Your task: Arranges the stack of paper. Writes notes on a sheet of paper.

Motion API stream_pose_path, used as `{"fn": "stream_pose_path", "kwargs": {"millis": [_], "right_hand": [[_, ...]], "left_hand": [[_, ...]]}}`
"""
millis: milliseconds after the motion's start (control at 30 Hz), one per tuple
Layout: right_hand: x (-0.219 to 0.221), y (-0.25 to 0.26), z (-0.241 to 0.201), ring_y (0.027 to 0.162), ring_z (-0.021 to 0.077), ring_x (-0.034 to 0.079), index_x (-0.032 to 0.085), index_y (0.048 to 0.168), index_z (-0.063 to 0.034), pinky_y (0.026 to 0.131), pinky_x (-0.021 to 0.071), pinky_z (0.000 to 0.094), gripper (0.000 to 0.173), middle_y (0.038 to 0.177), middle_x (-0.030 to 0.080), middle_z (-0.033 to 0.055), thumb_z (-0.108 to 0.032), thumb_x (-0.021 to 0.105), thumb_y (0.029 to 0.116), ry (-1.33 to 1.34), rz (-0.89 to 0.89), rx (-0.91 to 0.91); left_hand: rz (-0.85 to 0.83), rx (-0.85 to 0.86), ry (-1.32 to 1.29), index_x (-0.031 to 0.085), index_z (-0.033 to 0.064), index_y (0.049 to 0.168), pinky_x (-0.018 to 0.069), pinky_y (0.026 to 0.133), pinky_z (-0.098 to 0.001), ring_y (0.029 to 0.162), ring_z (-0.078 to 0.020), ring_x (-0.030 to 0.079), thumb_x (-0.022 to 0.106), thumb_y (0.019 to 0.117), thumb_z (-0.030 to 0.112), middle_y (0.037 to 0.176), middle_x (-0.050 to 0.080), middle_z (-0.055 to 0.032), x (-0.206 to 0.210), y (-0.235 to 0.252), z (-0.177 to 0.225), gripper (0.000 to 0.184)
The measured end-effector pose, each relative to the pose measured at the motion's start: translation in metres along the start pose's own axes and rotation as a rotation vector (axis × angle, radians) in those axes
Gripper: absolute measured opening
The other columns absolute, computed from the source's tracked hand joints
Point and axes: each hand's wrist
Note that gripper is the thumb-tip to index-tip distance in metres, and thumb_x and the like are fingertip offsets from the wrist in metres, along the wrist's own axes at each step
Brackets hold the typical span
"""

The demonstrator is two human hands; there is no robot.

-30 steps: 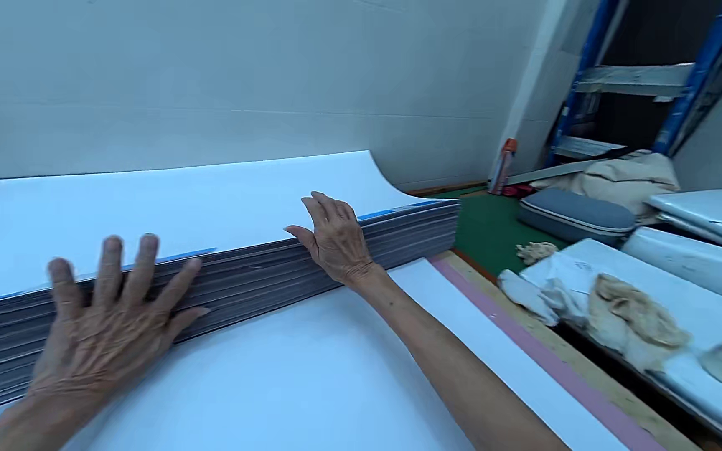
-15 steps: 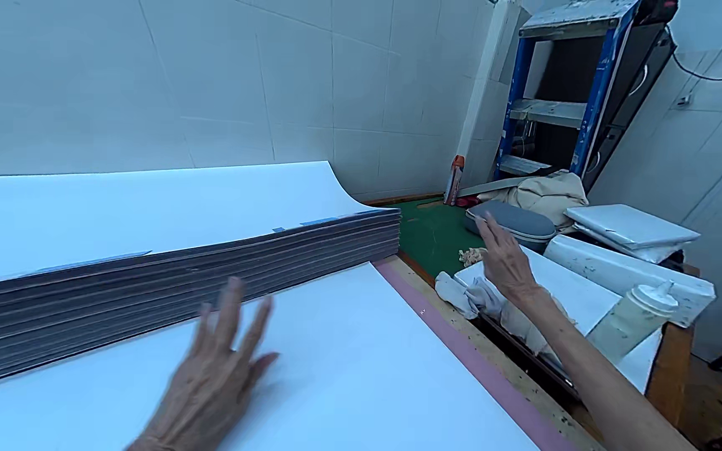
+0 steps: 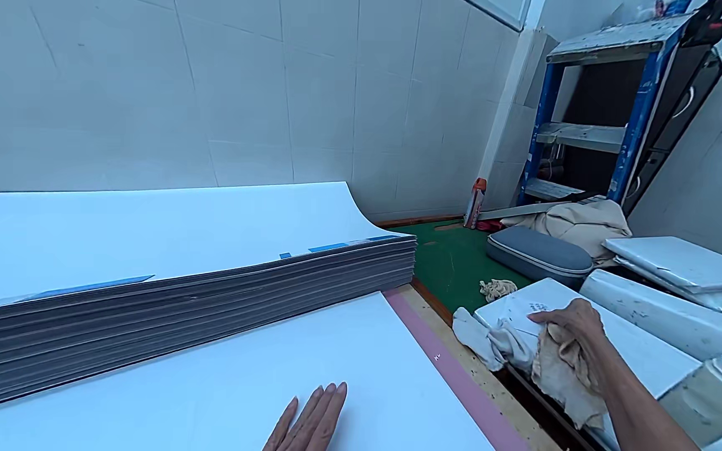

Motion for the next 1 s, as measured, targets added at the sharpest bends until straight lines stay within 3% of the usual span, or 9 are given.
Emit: {"fn": "stream_pose_path", "kwargs": {"millis": [100,300,533,667,733,833,900,1000], "right_hand": [[-0.003,0.004,-0.001,0.137,0.0378,0.049,0.045,0.141,0.0084,0.109,0.0419,0.0500,0.097,0.143,0.051,0.0295,-0.034,0.095,0.0698,-0.009,-0.018,0.036],[-0.003,0.006,-0.004,0.140,0.0435,0.042,0.049,0.139,0.0074,0.108,0.0390,0.0583,0.097,0.146,0.045,0.0325,-0.038,0.095,0.0681,-0.091,-0.008,0.069],[-0.005,0.013,0.005,0.135,0.0373,0.051,0.047,0.141,0.0061,0.106,0.0441,0.0521,0.101,0.142,0.053,0.0277,-0.039,0.097,0.0652,-0.057,-0.004,0.080],[-0.009,0.013,0.003,0.135,0.0374,0.051,0.047,0.139,0.0077,0.106,0.0444,0.0509,0.094,0.141,0.052,0.0290,-0.029,0.097,0.0674,-0.059,-0.028,0.065],[-0.009,0.004,-0.007,0.130,0.0368,0.054,0.051,0.134,0.0097,0.106,0.0441,0.0483,0.080,0.136,0.055,0.0297,-0.018,0.094,0.0721,-0.022,-0.067,-0.017],[-0.007,-0.007,-0.011,0.115,0.0444,0.059,0.066,0.116,0.0114,0.100,0.0448,0.0577,0.048,0.119,0.063,0.0338,-0.002,0.088,0.0754,0.174,-0.014,-0.221],[-0.008,-0.012,-0.015,0.111,0.0547,0.059,0.067,0.108,0.0141,0.095,0.0431,0.0693,0.035,0.111,0.063,0.0387,-0.002,0.083,0.0812,0.247,0.108,-0.401],[-0.014,-0.030,-0.036,0.103,0.0567,0.062,0.067,0.104,0.0152,0.090,0.0436,0.0711,0.027,0.104,0.066,0.0380,-0.005,0.076,0.0892,0.278,0.344,-0.641]], "left_hand": [[-0.006,-0.005,0.010,0.031,-0.0117,0.154,0.0203,0.120,-0.0653,0.145,-0.0502,0.038,0.039,0.1097,0.031,0.156,0.038,-0.0320,0.000,0.000,0.001,0.062],[-0.011,0.003,0.025,0.034,-0.0116,0.153,0.0214,0.120,-0.0649,0.144,-0.0504,0.039,0.039,0.1099,0.031,0.156,0.039,-0.0315,0.000,-0.001,0.000,0.061],[0.019,-0.001,0.025,0.037,-0.0117,0.151,0.0220,0.119,-0.0655,0.143,-0.0505,0.040,0.040,0.1100,0.030,0.154,0.042,-0.0312,0.002,-0.001,0.001,0.059],[0.008,0.000,0.045,0.038,-0.0111,0.151,0.0236,0.119,-0.0645,0.143,-0.0496,0.042,0.039,0.1101,0.031,0.153,0.043,-0.0308,0.003,-0.001,0.001,0.058],[0.016,-0.005,0.055,0.039,-0.0113,0.150,0.0241,0.119,-0.0641,0.143,-0.0494,0.042,0.039,0.1101,0.031,0.153,0.044,-0.0309,0.002,-0.002,0.001,0.058],[0.022,-0.003,0.052,0.041,-0.0119,0.149,0.0237,0.119,-0.0646,0.142,-0.0504,0.042,0.041,0.1095,0.029,0.153,0.044,-0.0315,0.004,-0.002,-0.001,0.057],[0.002,0.003,0.052,0.041,-0.0127,0.149,0.0230,0.119,-0.0650,0.143,-0.0510,0.040,0.041,0.1095,0.030,0.153,0.043,-0.0323,0.003,-0.002,-0.001,0.058],[0.000,0.011,0.067,0.043,-0.0124,0.148,0.0242,0.120,-0.0635,0.143,-0.0498,0.041,0.041,0.1096,0.032,0.152,0.044,-0.0317,0.002,-0.003,-0.004,0.059]]}}
Point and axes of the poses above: each hand's wrist, its own y-axis towards the middle knuckle, its own x-axis out of the palm, z = x × y
